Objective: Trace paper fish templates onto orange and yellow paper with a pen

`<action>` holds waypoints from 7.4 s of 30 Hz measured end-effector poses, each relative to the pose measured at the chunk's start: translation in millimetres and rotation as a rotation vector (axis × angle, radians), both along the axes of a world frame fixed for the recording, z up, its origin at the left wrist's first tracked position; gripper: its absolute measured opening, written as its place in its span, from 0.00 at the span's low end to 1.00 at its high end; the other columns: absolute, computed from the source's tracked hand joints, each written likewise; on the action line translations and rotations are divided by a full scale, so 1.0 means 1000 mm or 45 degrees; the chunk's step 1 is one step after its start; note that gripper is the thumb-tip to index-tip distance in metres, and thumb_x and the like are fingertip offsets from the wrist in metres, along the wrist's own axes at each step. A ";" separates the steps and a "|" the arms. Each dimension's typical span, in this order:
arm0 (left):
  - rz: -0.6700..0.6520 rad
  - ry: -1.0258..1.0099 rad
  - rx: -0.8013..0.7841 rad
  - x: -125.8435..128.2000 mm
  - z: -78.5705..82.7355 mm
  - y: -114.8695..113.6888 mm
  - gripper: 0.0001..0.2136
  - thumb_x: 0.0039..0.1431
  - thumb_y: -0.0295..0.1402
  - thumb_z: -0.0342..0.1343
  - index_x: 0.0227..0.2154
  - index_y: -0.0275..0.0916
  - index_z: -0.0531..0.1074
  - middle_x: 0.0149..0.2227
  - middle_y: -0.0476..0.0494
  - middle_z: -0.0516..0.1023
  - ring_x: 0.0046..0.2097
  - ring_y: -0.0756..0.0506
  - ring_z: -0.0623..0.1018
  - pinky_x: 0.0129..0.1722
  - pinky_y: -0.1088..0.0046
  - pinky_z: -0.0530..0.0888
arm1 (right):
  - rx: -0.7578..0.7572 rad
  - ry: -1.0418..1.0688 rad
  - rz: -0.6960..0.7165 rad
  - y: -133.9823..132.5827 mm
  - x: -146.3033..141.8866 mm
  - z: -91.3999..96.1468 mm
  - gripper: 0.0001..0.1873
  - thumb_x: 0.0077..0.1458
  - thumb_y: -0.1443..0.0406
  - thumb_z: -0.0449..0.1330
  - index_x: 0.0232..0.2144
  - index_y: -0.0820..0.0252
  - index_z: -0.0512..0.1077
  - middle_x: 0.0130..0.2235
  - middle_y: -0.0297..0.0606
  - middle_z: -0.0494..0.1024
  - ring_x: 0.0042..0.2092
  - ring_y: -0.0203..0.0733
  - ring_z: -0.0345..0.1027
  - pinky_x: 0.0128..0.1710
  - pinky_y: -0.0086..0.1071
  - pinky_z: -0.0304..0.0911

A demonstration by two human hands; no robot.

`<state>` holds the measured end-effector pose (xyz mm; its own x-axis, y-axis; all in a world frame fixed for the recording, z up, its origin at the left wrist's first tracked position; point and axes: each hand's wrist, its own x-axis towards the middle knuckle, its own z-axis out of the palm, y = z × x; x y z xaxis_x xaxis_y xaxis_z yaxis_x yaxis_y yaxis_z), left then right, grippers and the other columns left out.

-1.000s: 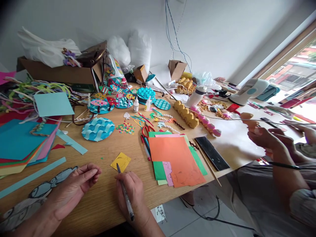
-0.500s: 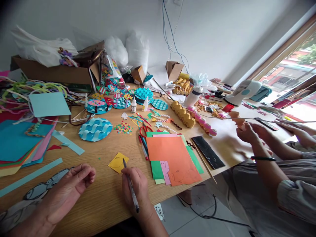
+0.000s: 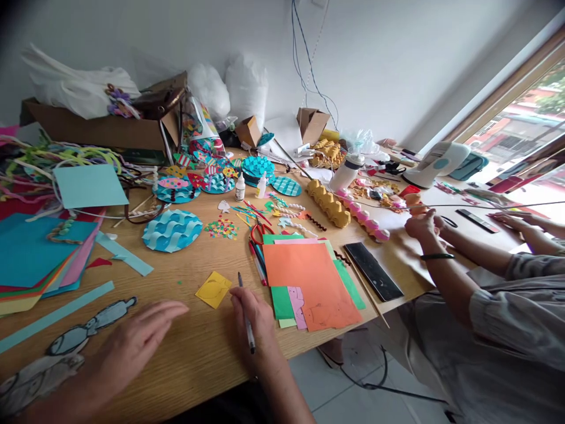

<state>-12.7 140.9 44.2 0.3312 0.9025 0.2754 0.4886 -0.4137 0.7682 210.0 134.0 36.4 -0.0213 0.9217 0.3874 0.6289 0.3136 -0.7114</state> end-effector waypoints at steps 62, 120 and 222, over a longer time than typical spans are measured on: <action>-0.085 0.837 0.575 0.037 -0.034 -0.019 0.16 0.61 0.28 0.46 0.50 0.34 0.69 0.50 0.41 0.75 0.50 0.41 0.69 0.49 0.62 0.67 | -0.275 0.245 0.035 -0.002 -0.026 -0.012 0.05 0.48 0.68 0.51 0.25 0.59 0.68 0.22 0.30 0.70 0.23 0.33 0.62 0.23 0.24 0.57; -0.080 0.885 0.563 0.039 -0.034 -0.020 0.17 0.62 0.27 0.44 0.50 0.34 0.70 0.51 0.39 0.75 0.50 0.40 0.70 0.49 0.60 0.68 | -0.287 0.108 -0.061 -0.003 -0.026 -0.010 0.05 0.48 0.68 0.51 0.25 0.56 0.67 0.22 0.31 0.73 0.23 0.35 0.64 0.24 0.26 0.57; -0.078 0.828 0.565 0.038 -0.034 -0.019 0.17 0.62 0.29 0.43 0.50 0.36 0.69 0.50 0.41 0.75 0.49 0.40 0.71 0.49 0.60 0.68 | -0.244 0.123 -0.059 -0.002 -0.026 -0.008 0.05 0.47 0.68 0.51 0.24 0.57 0.66 0.21 0.30 0.71 0.23 0.34 0.63 0.25 0.26 0.58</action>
<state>25.7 121.7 10.5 0.5949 0.7286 0.3394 0.7497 -0.6553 0.0928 183.5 132.2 28.4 0.0514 0.9778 0.2030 0.5658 0.1390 -0.8128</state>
